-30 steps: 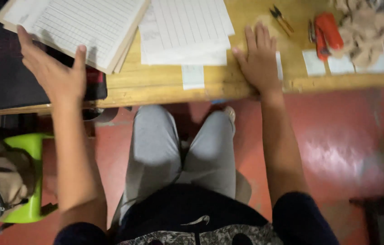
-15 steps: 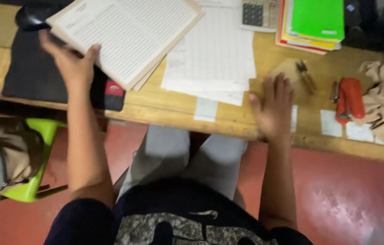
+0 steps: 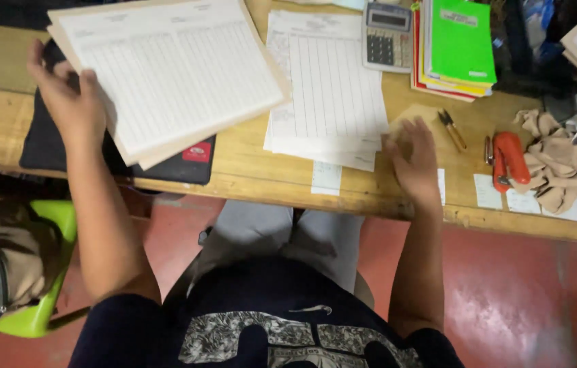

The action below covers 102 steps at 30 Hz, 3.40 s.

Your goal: Sorting, reviewing, and writing on paper documents at an office desk.

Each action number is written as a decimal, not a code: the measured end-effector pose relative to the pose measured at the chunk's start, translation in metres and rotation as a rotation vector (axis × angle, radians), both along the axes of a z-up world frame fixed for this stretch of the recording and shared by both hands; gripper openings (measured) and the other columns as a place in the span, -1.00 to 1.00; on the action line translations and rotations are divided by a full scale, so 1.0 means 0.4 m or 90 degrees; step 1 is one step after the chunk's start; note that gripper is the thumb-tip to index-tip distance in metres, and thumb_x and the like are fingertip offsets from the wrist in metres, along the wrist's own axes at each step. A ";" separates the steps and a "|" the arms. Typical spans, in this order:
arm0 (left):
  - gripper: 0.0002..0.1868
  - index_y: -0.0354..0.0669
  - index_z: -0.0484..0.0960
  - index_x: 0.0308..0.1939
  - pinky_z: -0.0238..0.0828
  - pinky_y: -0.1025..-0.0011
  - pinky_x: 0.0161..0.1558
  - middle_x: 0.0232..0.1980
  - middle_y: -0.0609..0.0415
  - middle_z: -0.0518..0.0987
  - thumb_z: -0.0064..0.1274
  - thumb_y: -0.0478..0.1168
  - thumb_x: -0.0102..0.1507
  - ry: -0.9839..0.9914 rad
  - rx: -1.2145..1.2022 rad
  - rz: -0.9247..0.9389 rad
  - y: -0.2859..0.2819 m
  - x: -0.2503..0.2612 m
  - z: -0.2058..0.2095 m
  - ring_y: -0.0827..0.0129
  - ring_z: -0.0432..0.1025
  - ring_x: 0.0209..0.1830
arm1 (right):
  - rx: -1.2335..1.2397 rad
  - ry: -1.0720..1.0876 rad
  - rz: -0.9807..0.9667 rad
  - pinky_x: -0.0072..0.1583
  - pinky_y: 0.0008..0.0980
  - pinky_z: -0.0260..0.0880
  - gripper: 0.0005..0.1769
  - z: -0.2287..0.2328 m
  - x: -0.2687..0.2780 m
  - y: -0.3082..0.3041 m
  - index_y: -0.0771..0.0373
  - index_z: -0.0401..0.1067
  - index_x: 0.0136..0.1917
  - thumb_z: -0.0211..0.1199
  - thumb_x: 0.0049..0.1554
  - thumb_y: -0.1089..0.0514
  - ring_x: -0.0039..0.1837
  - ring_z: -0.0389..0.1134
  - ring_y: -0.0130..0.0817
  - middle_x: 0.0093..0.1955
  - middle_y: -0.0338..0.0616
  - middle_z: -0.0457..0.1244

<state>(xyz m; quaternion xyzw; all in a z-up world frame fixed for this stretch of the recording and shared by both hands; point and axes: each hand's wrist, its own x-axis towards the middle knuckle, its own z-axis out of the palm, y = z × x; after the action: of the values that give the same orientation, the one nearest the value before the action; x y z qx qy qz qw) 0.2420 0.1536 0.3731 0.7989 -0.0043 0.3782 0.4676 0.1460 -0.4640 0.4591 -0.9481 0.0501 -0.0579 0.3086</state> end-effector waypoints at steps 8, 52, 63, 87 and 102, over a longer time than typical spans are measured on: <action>-0.40 -0.08 0.20 0.50 -0.06 0.60 -0.19 0.17 0.14 0.37 0.16 -0.11 0.49 -0.185 -0.215 -0.155 -0.211 -0.064 0.263 0.55 0.14 -0.15 | 0.198 -0.088 0.323 0.58 -0.17 0.01 -0.16 0.091 0.233 0.226 0.30 -0.16 0.65 0.23 0.30 0.11 0.63 0.07 -0.03 0.67 0.15 -0.07; -0.44 -0.10 0.39 0.40 0.51 0.49 0.00 0.04 0.12 0.64 0.13 -0.40 0.32 0.276 -0.168 -0.326 -0.407 0.197 0.129 0.46 0.53 -0.06 | 1.107 -0.161 -0.075 -0.18 -0.74 0.36 -0.61 -0.138 0.501 -0.140 -0.05 0.47 0.26 0.44 0.24 0.29 -0.22 0.26 -0.68 0.03 -0.35 0.39; -0.53 -0.10 0.41 0.30 0.53 0.44 -0.08 -0.06 0.12 0.63 0.08 -0.48 0.34 0.256 -0.103 -0.352 -0.406 0.188 0.166 0.40 0.54 -0.03 | 0.935 -0.182 0.021 0.51 -0.23 0.47 -0.34 -0.071 0.459 -0.070 -0.06 0.31 0.45 0.50 0.15 0.03 0.42 0.36 -0.31 0.43 -0.21 0.34; -0.74 0.04 0.28 0.15 0.36 0.46 0.19 0.22 0.06 0.48 -0.03 -0.05 0.49 0.206 -0.277 -0.364 -0.403 0.232 0.055 0.45 0.38 0.15 | 0.167 -0.079 0.156 0.00 -0.45 0.30 -0.88 -0.090 0.437 0.026 0.04 0.33 0.12 0.16 0.30 0.17 -0.04 0.26 -0.52 -0.08 -0.32 0.23; -0.18 -0.48 0.55 0.41 0.42 -0.05 0.77 0.47 -0.31 0.61 0.35 -0.30 0.05 0.076 -1.012 -0.410 -0.316 0.150 0.302 -0.13 0.48 0.58 | -0.198 -0.092 -0.201 0.08 0.18 0.29 -0.70 -0.082 0.110 -0.384 0.23 0.42 0.14 0.35 0.14 0.19 0.06 0.30 0.34 0.13 0.27 0.23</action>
<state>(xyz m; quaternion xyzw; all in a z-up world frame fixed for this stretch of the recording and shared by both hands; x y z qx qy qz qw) 0.3020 0.0273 0.4939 0.2127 0.0602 0.0754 0.9723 0.1901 -0.6175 0.4262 -0.9580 0.1663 -0.1800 0.1488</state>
